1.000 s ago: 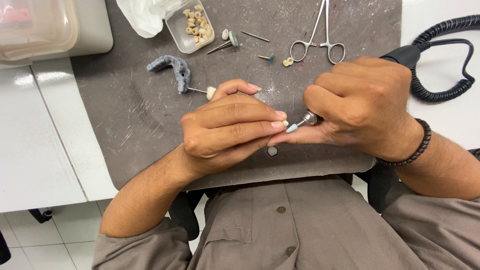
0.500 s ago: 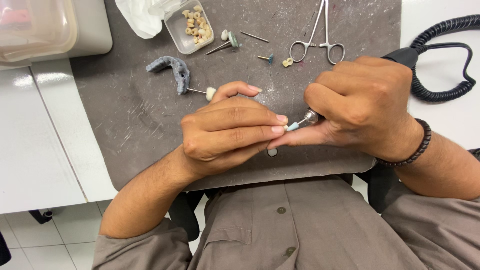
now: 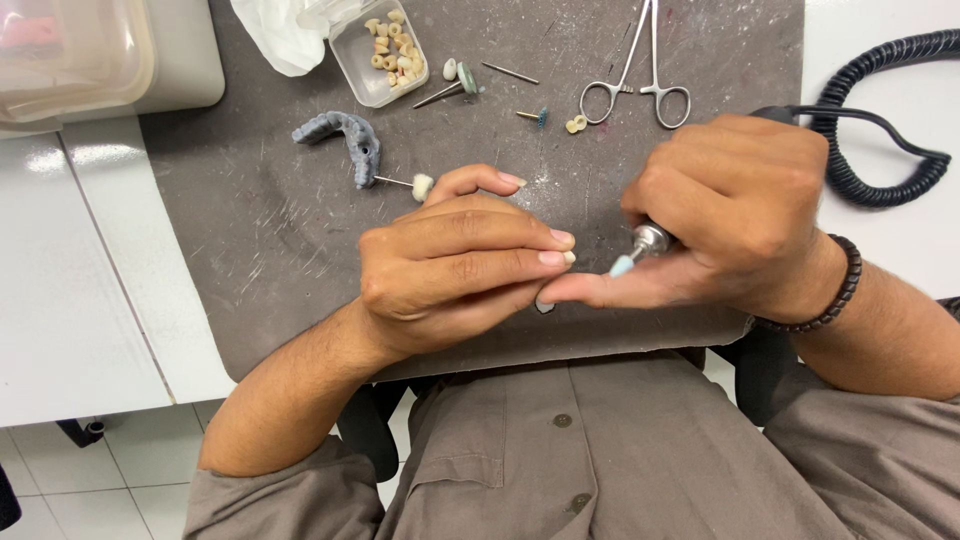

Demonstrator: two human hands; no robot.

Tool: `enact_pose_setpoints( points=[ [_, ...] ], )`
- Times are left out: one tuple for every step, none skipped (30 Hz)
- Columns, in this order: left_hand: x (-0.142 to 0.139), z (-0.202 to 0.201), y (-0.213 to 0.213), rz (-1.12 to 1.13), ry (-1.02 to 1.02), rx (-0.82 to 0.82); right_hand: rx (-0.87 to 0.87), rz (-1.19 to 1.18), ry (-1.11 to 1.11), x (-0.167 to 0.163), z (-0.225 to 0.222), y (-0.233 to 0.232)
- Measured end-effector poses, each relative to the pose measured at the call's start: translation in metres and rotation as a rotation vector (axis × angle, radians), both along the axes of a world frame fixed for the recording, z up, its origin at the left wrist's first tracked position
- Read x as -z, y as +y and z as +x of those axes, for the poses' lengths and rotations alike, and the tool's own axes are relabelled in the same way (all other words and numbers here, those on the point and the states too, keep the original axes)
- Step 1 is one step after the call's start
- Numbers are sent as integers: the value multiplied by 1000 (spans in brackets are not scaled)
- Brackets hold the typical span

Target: The person holds a small dental crown in one hand and uses a rotary handpiece with different attachments to grind and polish its surface. They swap burrs and polishing points on the handpiece, reposition the crown repeatedly, and work over a bench mat scattered with crowns, forceps, and a partial denture framework.

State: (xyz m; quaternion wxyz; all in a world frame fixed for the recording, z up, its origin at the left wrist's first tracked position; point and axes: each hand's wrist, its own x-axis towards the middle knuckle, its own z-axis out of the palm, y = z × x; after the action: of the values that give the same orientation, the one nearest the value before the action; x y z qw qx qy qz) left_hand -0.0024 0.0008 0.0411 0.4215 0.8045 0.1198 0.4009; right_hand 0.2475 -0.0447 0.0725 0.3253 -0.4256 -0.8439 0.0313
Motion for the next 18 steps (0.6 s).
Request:
enact_pose_setpoints(
  points=[
    [1,0,0,-7,-3,4,-33,-12,33,-1,0,0],
    [1,0,-1,-17,-6,7,-55,-19,58,-3,-1,0],
    [1,0,-1,-25,-8,9,-78,-26,84,-4,-1,0],
    [2,0,-1,-30,-6,9,-103,-30,110,-4,-2,1],
    [2,1,-1,-36,-6,7,-128,-29,123,-4,-2,3],
    [3,1,-2,-44,-4,8,-151,-29,137,-4,-3,4],
    [3,1,-2,-54,-7,1,-172,-30,149,-3,-3,4],
    [4,2,-2,-61,-10,-6,-174,-25,150,-3,-4,4],
    [4,2,-2,-68,-12,-14,-178,-20,152,-3,-4,4],
    [4,2,-2,-63,-10,-25,-183,-16,155,-3,-5,4],
    [5,2,-2,-59,-7,-36,-178,-20,158,-2,-6,4],
    [4,2,-2,-55,-5,-46,-172,-24,160,-2,-6,4],
    [5,2,-2,-55,-4,-59,-164,-28,161,-2,-6,4],
    [4,2,-2,-54,-2,-72,-153,-30,150,-2,-7,3],
    [4,1,-3,-53,0,-86,-143,-31,140,-2,-7,3],
    [4,1,-3,-55,2,-97,-133,-32,130,-2,-8,3],
    [4,1,-3,-59,5,-108,-123,-28,113,-2,-8,3],
    [4,2,-4,-62,9,-119,-112,-24,96,-2,-8,3]
  ],
)
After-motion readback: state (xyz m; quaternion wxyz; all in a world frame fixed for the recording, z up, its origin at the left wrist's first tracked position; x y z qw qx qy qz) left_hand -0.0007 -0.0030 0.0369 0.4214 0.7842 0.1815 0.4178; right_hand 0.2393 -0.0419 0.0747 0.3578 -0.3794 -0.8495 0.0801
